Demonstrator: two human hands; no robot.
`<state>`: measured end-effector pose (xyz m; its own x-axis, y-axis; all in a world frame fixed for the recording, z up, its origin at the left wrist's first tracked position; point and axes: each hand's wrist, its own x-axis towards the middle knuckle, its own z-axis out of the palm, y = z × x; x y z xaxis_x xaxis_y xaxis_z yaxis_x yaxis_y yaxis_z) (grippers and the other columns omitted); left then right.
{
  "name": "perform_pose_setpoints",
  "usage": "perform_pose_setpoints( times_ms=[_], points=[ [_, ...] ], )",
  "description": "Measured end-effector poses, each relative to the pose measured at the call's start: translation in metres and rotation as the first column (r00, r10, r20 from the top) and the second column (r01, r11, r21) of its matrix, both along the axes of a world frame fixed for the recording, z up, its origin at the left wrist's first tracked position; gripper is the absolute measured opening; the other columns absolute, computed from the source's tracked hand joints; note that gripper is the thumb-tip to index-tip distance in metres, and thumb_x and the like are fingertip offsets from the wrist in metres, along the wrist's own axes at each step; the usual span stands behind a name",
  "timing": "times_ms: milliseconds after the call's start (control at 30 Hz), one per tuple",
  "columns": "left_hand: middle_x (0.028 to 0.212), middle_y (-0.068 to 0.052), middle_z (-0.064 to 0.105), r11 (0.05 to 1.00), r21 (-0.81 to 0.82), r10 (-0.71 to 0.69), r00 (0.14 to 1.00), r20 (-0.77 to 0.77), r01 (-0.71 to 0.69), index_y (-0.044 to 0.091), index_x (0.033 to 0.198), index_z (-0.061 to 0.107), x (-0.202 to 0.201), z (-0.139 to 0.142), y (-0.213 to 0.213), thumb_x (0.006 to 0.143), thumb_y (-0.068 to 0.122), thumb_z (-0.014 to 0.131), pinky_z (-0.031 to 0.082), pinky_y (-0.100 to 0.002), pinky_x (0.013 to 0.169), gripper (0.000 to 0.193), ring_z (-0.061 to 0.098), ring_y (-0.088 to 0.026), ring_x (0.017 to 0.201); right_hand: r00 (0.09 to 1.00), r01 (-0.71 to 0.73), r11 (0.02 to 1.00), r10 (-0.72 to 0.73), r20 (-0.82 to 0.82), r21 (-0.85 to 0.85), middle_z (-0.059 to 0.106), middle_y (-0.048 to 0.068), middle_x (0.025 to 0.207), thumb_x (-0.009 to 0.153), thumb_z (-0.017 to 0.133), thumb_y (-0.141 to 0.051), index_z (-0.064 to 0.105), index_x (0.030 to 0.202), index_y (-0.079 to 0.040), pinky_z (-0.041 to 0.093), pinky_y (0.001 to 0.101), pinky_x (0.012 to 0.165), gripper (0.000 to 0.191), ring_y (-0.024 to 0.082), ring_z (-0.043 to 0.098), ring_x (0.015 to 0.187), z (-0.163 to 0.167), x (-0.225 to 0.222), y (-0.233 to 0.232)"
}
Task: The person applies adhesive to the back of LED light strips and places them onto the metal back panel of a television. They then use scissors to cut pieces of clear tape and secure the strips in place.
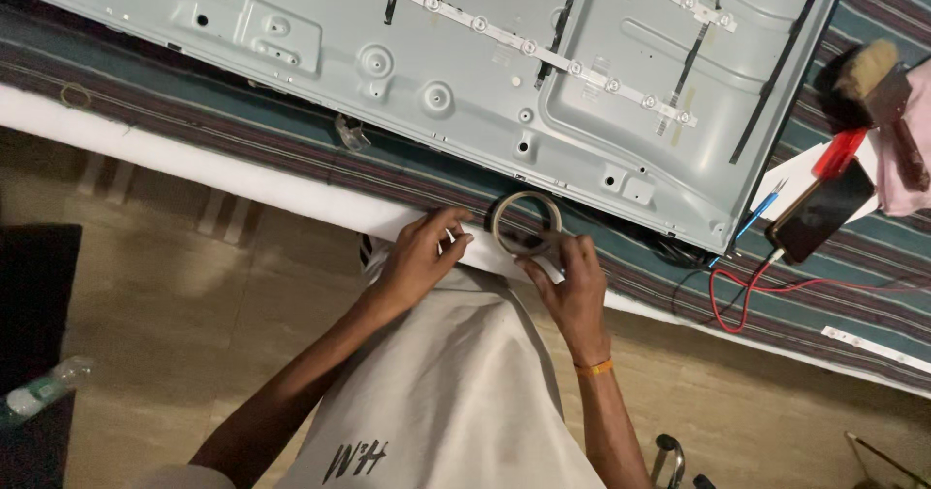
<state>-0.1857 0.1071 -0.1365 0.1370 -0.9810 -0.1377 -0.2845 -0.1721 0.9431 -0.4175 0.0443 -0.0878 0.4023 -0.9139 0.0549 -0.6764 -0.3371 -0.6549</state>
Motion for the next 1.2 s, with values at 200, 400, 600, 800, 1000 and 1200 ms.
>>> perform_pose_setpoints(
  times_ms=[200,400,600,800,1000,1200],
  points=[
    [0.108,-0.013,0.067,0.992,-0.054,-0.115,0.993,-0.027,0.114,0.004,0.134,0.052,-0.023,-0.015,-0.007,0.085,0.015,0.082,0.057,-0.036,0.069,0.059,0.068,-0.024,0.081,0.993,-0.059,0.997,0.052,-0.109,-0.056,0.064,0.011,0.108,0.076,0.078,0.004,0.071,0.1,-0.005,0.051,0.0338,0.059,0.027,0.023,0.066,0.077,-0.009,0.009,0.008],
    [0.116,-0.011,0.073,0.998,-0.056,-0.044,0.902,-0.43,0.021,0.005,0.136,0.05,-0.029,0.007,-0.008,0.09,0.008,0.077,0.063,-0.03,0.085,0.053,0.075,-0.017,0.098,0.978,-0.034,0.998,0.023,0.209,0.05,0.068,0.01,0.101,0.082,0.07,0.01,0.064,0.102,0.001,0.052,0.0294,0.065,0.022,0.02,0.065,0.075,-0.004,0.009,0.019],
    [0.112,-0.009,0.07,0.999,-0.002,-0.043,0.924,-0.38,0.046,0.005,0.127,0.056,-0.023,0.027,-0.011,0.087,0.005,0.08,0.063,-0.029,0.088,0.047,0.074,-0.014,0.098,0.975,-0.008,0.996,-0.012,0.222,0.088,0.067,0.01,0.097,0.086,0.069,0.009,0.065,0.103,0.002,0.05,0.0291,0.064,0.019,0.019,0.063,0.074,0.002,0.013,0.023],
    [0.099,-0.01,0.072,0.994,-0.053,-0.104,0.939,-0.327,0.092,0.003,0.107,0.065,-0.018,0.036,-0.01,0.099,0.006,0.082,0.066,-0.03,0.09,0.019,0.071,-0.017,0.094,0.97,-0.019,0.996,-0.002,0.241,0.088,0.068,0.009,0.099,0.085,0.068,0.01,0.066,0.102,0.001,0.051,0.0286,0.062,0.02,0.017,0.065,0.073,0.011,0.016,0.022],
    [0.098,-0.008,0.08,0.972,0.23,0.106,0.957,-0.268,-0.043,0.011,0.14,0.061,-0.018,0.071,-0.008,0.09,0.01,0.078,0.062,-0.03,0.074,0.053,0.079,-0.016,0.088,0.968,-0.082,0.996,0.071,0.24,0.034,0.068,0.011,0.101,0.079,0.068,0.015,0.066,0.104,0.001,0.054,0.03,0.064,0.029,0.02,0.07,0.078,0.027,0.024,0.015],
    [0.121,-0.012,0.067,0.972,-0.161,0.173,0.985,0.01,-0.169,0.004,0.12,0.069,-0.011,0.082,-0.007,0.088,0.01,0.078,0.062,-0.029,0.073,0.034,0.076,-0.017,0.091,0.964,-0.173,0.985,0.174,0.2,-0.026,0.069,0.012,0.103,0.073,0.065,0.018,0.068,0.104,0.0,0.056,0.0352,0.068,0.036,0.027,0.073,0.087,0.037,0.033,0.006]
  ],
)
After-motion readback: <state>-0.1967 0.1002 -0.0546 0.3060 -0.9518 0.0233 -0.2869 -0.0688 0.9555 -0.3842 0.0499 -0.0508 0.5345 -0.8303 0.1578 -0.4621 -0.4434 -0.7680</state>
